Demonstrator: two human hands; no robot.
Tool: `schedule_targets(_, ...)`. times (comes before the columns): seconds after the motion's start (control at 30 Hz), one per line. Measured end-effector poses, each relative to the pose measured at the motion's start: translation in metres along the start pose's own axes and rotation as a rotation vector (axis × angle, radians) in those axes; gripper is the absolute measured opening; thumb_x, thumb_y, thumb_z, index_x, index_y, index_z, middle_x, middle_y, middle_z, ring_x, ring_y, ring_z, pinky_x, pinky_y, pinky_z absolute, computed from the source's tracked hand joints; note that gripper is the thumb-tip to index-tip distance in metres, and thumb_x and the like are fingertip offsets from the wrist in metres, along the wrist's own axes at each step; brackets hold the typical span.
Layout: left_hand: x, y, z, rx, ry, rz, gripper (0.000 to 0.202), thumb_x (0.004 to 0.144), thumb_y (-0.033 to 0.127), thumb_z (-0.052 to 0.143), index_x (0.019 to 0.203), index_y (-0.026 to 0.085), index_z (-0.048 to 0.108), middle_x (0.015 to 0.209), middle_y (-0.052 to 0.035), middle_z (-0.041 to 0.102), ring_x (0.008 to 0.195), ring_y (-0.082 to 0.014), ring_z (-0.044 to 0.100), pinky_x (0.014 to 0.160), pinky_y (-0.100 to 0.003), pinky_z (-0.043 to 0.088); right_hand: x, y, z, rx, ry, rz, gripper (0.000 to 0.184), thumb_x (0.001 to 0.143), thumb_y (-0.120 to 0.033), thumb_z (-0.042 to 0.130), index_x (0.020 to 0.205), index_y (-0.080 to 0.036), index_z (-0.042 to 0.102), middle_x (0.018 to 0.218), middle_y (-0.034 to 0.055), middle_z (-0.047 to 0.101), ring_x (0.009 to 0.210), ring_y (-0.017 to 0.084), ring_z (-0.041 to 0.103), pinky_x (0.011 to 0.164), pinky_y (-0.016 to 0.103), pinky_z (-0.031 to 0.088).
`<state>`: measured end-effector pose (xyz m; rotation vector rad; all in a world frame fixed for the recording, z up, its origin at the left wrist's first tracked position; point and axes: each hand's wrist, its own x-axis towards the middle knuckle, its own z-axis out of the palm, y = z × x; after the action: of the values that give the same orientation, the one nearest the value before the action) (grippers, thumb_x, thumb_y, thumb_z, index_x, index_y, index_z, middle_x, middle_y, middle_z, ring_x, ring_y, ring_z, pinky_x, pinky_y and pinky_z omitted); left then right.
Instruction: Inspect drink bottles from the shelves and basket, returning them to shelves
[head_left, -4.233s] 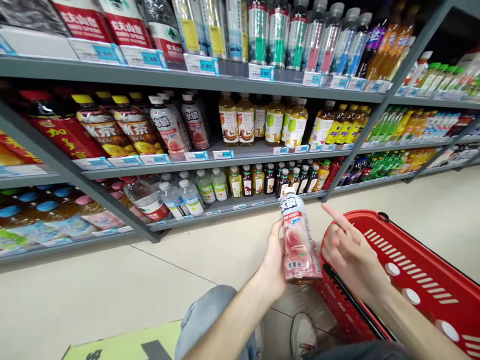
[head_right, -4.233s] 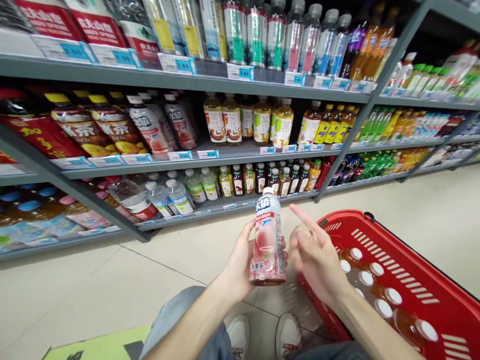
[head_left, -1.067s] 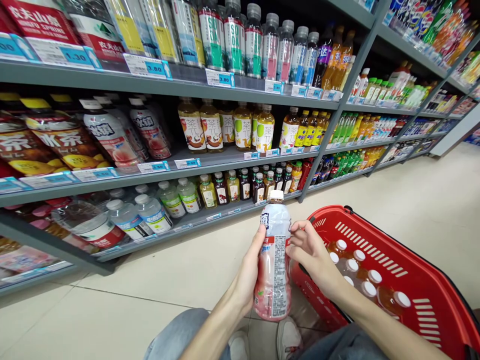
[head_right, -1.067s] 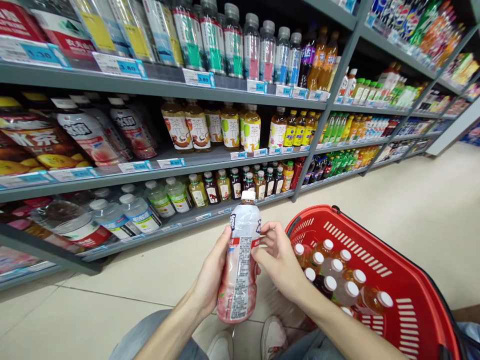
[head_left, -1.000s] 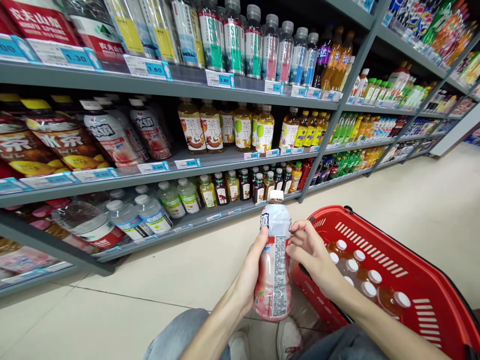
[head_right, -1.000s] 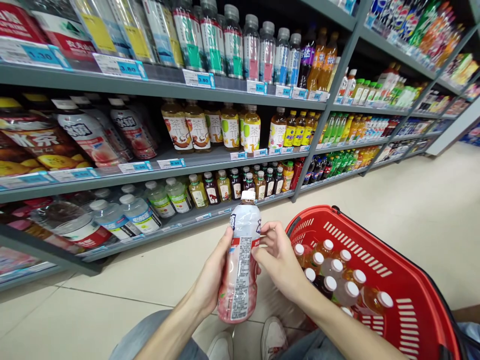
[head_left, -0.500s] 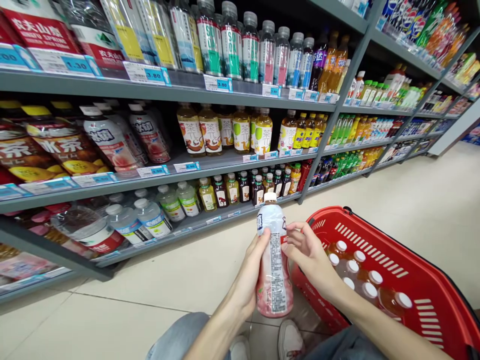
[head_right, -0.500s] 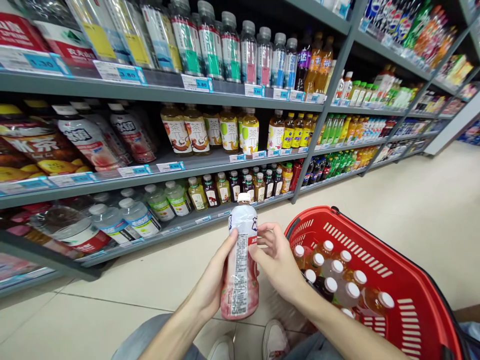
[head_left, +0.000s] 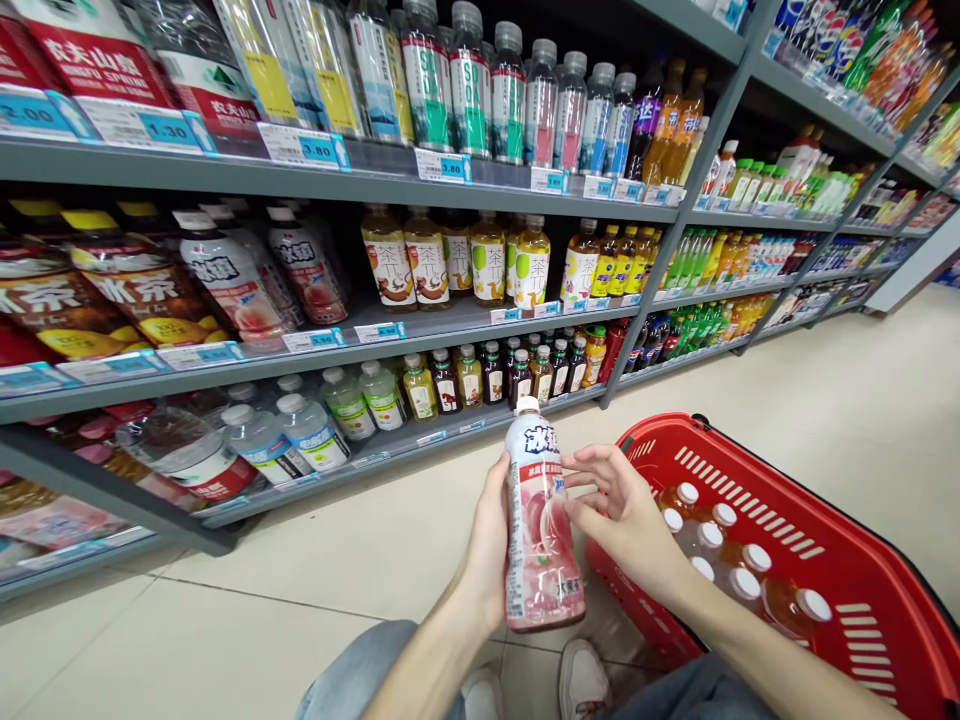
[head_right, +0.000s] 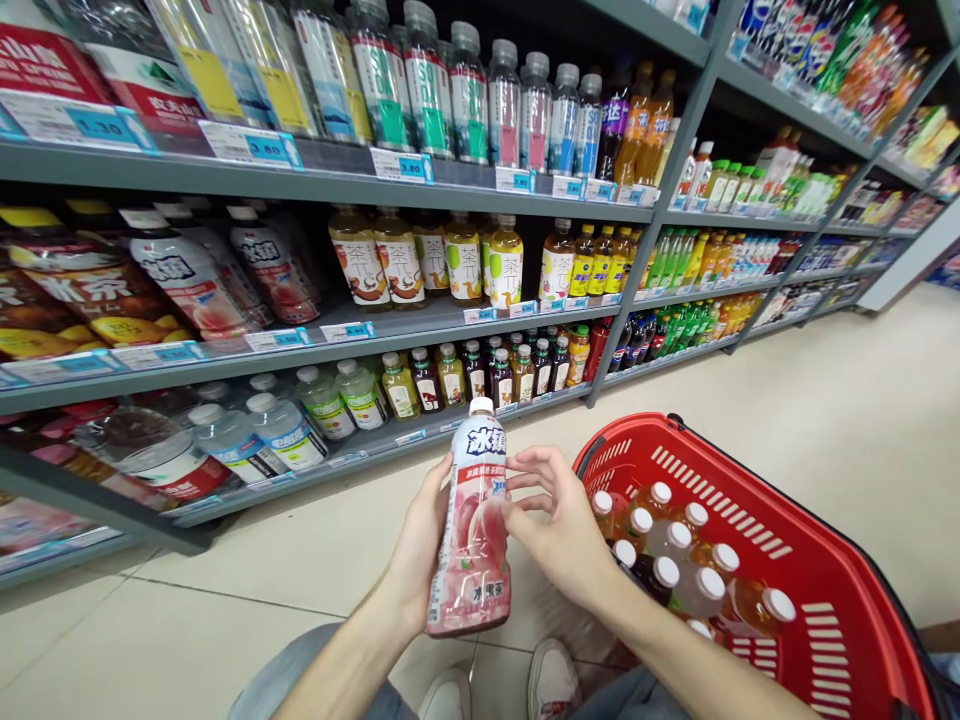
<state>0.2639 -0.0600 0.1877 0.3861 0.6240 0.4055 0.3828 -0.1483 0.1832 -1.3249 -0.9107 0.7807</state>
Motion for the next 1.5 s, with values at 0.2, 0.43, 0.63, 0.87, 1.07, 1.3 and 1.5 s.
schedule_targets(0.2, -0.002, 0.002, 0.005, 0.079, 0.08, -0.028, 0.042, 0.088, 0.055, 0.049, 0.084, 0.015, 0.061, 0.059, -0.0055, 0.063, 0.043, -0.0186, 0.056, 0.048, -0.03, 0.046, -0.002, -0.005, 0.0, -0.055, -0.014, -0.031, 0.041, 0.079, -0.025, 0.075, 0.111, -0.024, 0.049, 0.122, 0.0071, 0.063, 0.1, 0.018, 0.063, 0.084, 0.034, 0.053)
schedule_targets(0.43, -0.005, 0.0, 0.007, 0.138, 0.052, -0.058, 0.045, 0.085, 0.06, 0.049, 0.085, 0.016, 0.06, 0.057, -0.0074, 0.062, 0.044, -0.0212, 0.055, 0.049, -0.033, 0.047, -0.001, -0.007, -0.002, -0.092, -0.003, -0.039, 0.034, 0.081, -0.026, 0.072, 0.109, -0.024, 0.052, 0.121, 0.0061, 0.061, 0.099, 0.017, 0.061, 0.08, 0.032, 0.054)
schedule_targets(0.63, -0.003, -0.001, 0.004, 0.087, 0.025, -0.06, 0.043, 0.085, 0.057, 0.054, 0.087, 0.015, 0.062, 0.057, -0.0051, 0.061, 0.044, -0.0198, 0.055, 0.05, -0.032, 0.048, -0.001, -0.006, -0.003, -0.09, -0.016, -0.038, 0.034, 0.081, -0.023, 0.072, 0.11, -0.023, 0.053, 0.121, 0.0068, 0.061, 0.1, 0.018, 0.06, 0.082, 0.032, 0.054)
schedule_targets(0.87, -0.001, -0.005, -0.004, 0.022, -0.058, 0.002, 0.031, 0.082, 0.043, 0.065, 0.092, 0.013, 0.064, 0.066, -0.0046, 0.066, 0.05, -0.0156, 0.058, 0.054, -0.028, 0.048, -0.001, -0.005, -0.003, -0.062, -0.004, -0.05, 0.033, 0.08, -0.023, 0.072, 0.108, -0.024, 0.055, 0.111, 0.0049, 0.06, 0.098, 0.018, 0.058, 0.081, 0.032, 0.052)
schedule_targets(1.07, -0.004, -0.005, -0.002, 0.021, -0.087, 0.044, 0.035, 0.079, 0.04, 0.063, 0.096, 0.009, 0.068, 0.069, -0.0071, 0.07, 0.054, -0.0177, 0.06, 0.059, -0.029, 0.049, 0.0, -0.003, -0.004, 0.0, 0.022, -0.043, 0.037, 0.076, -0.027, 0.077, 0.107, -0.023, 0.056, 0.099, 0.0022, 0.056, 0.09, 0.017, 0.055, 0.079, 0.03, 0.048)
schedule_targets(1.3, -0.002, -0.006, -0.001, -0.036, -0.083, 0.176, 0.04, 0.075, 0.036, 0.059, 0.101, 0.007, 0.068, 0.083, -0.0113, 0.074, 0.074, -0.026, 0.068, 0.075, -0.036, 0.052, -0.005, -0.005, 0.004, 0.047, -0.015, 0.156, 0.056, 0.074, -0.04, 0.081, 0.119, -0.023, 0.052, 0.113, 0.0068, 0.06, 0.1, 0.022, 0.057, 0.091, 0.038, 0.047)
schedule_targets(1.5, -0.004, -0.007, 0.0, -0.02, -0.078, 0.189, 0.04, 0.076, 0.037, 0.059, 0.102, 0.008, 0.066, 0.084, -0.0112, 0.073, 0.074, -0.0262, 0.068, 0.074, -0.036, 0.053, -0.003, -0.005, 0.004, 0.11, -0.121, 0.166, 0.045, 0.087, -0.048, 0.071, 0.123, -0.026, 0.058, 0.128, 0.0052, 0.06, 0.115, 0.021, 0.056, 0.092, 0.032, 0.045)
